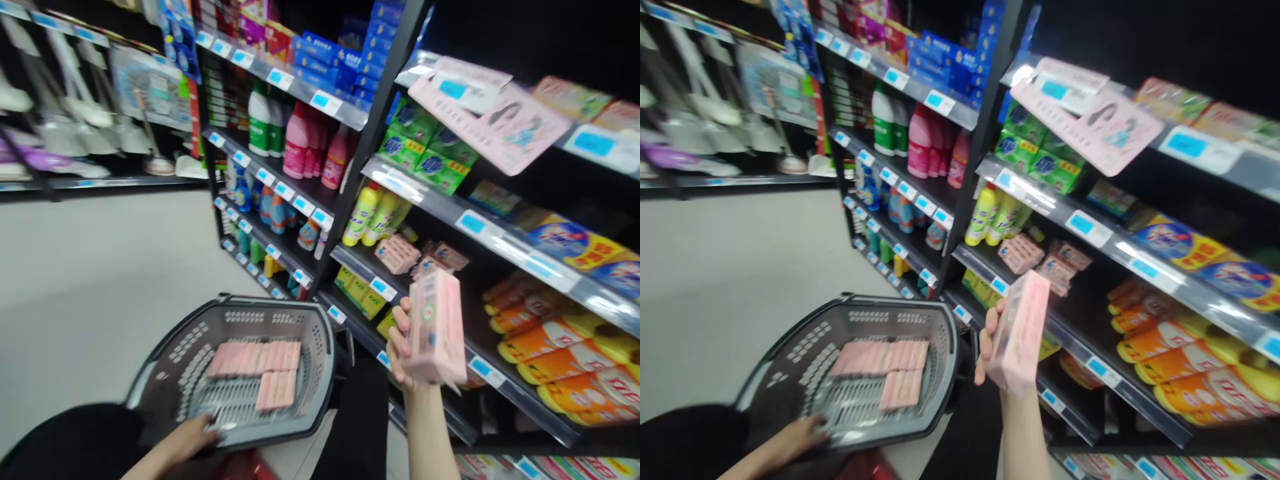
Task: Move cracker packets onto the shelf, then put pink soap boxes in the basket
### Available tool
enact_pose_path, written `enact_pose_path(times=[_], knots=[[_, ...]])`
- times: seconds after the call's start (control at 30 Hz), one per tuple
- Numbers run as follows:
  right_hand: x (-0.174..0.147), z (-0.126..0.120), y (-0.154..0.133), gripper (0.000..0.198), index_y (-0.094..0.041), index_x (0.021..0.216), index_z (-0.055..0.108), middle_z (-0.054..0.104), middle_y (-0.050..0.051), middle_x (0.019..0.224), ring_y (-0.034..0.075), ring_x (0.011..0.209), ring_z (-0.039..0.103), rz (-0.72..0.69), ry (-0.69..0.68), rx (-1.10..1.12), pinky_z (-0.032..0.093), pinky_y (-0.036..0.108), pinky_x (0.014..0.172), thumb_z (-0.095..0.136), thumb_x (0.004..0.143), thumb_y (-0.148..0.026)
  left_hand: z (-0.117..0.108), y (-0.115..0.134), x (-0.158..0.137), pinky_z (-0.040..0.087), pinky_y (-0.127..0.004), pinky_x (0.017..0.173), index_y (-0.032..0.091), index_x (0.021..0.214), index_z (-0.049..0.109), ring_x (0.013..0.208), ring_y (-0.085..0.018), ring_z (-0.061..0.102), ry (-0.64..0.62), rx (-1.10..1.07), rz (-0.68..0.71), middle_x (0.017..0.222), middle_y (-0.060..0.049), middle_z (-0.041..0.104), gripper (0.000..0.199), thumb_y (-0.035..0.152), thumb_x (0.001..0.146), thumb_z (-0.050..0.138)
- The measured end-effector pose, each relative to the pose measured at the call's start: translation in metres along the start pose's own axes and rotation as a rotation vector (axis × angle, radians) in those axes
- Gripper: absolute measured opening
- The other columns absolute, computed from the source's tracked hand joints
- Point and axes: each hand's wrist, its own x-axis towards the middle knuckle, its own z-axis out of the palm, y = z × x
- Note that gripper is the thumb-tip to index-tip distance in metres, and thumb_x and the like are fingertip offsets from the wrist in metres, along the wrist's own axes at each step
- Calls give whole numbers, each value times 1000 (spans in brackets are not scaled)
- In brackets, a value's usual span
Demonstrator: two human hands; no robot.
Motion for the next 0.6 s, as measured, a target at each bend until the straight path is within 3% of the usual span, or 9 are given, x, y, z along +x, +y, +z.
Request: enact_pose_path(times=[0.07,0.17,0.27,0.37,0.47,0.6], knots=[[3,-9,33,48,-27,99,55,62,-1,77,12,51,56,120,123,-204,42,20,32,63,71,-65,-2,7,-6,48,-37,68,23,46,55,64,-28,64,0,-83,-80,48,1,63,17,33,39,67],[3,-27,103,50,-23,109,48,67,6,86,20,64,64,273,256,-775,51,32,48,48,79,-64,-1,10,-13,49,-36,82,21,73,66,88,-27,65,-21,-254,-143,81,-5,73,24,40,59,65],[-7,-36,178,38,-19,98,51,69,12,85,28,76,66,406,209,-1119,52,39,65,56,76,-50,13,16,-23,51,-34,82,19,109,62,96,-24,65,-65,-452,-192,110,-8,69,41,43,76,57],[-22,-30,230,28,-16,96,52,71,17,81,31,77,67,526,79,-1256,48,39,68,57,77,-36,41,28,-39,52,-32,85,23,131,48,109,-24,61,-95,-604,-210,130,-10,59,60,45,77,62],[-31,-18,254,31,-12,107,51,72,19,82,32,77,69,604,-84,-1333,46,37,66,52,78,-22,67,33,-47,54,-32,82,23,137,40,105,-24,63,-109,-682,-274,122,-10,62,71,49,76,66],[-20,-21,263,34,-14,112,52,74,14,89,27,82,70,653,-317,-1268,48,33,71,57,80,-25,71,20,-28,55,-32,70,16,129,46,85,-22,67,-134,-689,-398,99,-8,68,56,46,84,60]])
